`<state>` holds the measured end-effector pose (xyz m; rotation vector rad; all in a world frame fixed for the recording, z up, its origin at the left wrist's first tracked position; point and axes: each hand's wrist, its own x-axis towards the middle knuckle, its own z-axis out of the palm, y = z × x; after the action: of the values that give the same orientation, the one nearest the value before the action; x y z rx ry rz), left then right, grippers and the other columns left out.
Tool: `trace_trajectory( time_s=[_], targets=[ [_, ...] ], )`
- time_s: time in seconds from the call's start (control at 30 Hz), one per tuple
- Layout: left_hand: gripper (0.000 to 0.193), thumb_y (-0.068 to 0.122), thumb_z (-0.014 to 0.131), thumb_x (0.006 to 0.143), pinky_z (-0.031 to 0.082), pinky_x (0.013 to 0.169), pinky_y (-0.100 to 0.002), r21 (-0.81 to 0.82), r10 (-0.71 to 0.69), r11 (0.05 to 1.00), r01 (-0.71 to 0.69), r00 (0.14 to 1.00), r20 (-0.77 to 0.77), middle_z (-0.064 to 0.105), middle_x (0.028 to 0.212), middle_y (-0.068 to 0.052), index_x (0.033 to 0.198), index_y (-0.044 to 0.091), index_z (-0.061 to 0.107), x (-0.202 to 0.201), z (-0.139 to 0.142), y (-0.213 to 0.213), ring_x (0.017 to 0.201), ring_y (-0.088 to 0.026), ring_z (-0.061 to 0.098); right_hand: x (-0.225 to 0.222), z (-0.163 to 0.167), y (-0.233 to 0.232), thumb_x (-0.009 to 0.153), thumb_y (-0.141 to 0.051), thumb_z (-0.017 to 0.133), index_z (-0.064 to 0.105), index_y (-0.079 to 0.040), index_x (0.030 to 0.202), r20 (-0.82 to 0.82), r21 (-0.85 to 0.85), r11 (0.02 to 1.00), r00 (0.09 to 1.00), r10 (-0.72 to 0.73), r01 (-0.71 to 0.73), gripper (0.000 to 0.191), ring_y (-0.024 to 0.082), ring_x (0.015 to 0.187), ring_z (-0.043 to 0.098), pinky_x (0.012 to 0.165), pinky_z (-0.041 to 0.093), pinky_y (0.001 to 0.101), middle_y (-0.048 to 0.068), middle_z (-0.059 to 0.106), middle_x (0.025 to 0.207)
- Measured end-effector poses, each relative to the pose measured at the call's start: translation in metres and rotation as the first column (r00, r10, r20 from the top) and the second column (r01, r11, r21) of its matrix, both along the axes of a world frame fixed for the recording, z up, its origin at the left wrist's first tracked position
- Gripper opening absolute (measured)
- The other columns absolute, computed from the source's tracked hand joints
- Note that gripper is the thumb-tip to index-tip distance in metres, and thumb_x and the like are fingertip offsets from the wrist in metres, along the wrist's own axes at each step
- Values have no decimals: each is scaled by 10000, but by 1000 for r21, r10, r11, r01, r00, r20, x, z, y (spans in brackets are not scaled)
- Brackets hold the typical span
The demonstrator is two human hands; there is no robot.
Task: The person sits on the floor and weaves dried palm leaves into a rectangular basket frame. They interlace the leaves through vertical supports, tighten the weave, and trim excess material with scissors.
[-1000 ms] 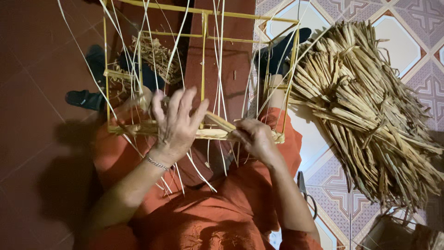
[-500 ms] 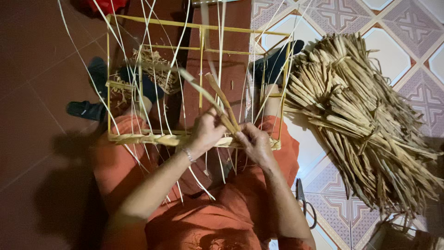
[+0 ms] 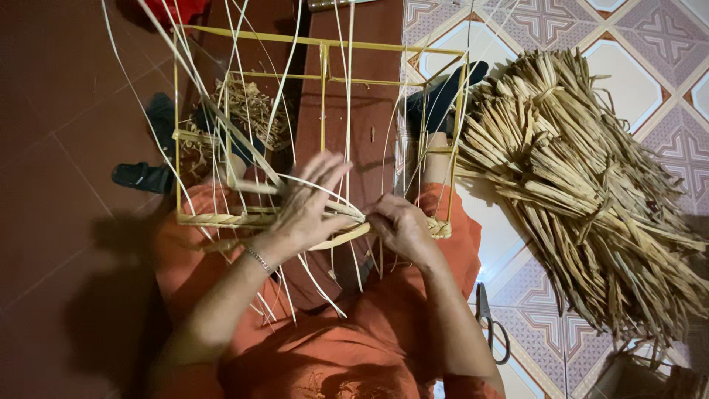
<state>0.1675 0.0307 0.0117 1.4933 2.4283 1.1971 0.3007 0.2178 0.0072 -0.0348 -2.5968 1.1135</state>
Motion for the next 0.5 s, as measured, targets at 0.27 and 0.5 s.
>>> trace_trajectory(
  time_s=[0.27,0.5],
  targets=[
    [269,96,802,1054,47,1255,-669,250,394,915,-316,569,-722,453,1589,-178,1256,206,661,-45,69,1,1530,-387,327,3,7,-11,893,-224,754,712,-75,931,36,109,994,999,-28,24,159,284,812,642,723,526,415,84,668,846],
    [613,400,852,557,216,1097,-738,-399,-138,914,-74,868,-478,478,1441,-295,1002,6,697,-21,42,8,1368,-418,413,3,-19,-4,902,-190,753,733,-60,908,191,-296,929,967,-169,221,131,127,664,673,572,556,306,80,732,789]
  ],
)
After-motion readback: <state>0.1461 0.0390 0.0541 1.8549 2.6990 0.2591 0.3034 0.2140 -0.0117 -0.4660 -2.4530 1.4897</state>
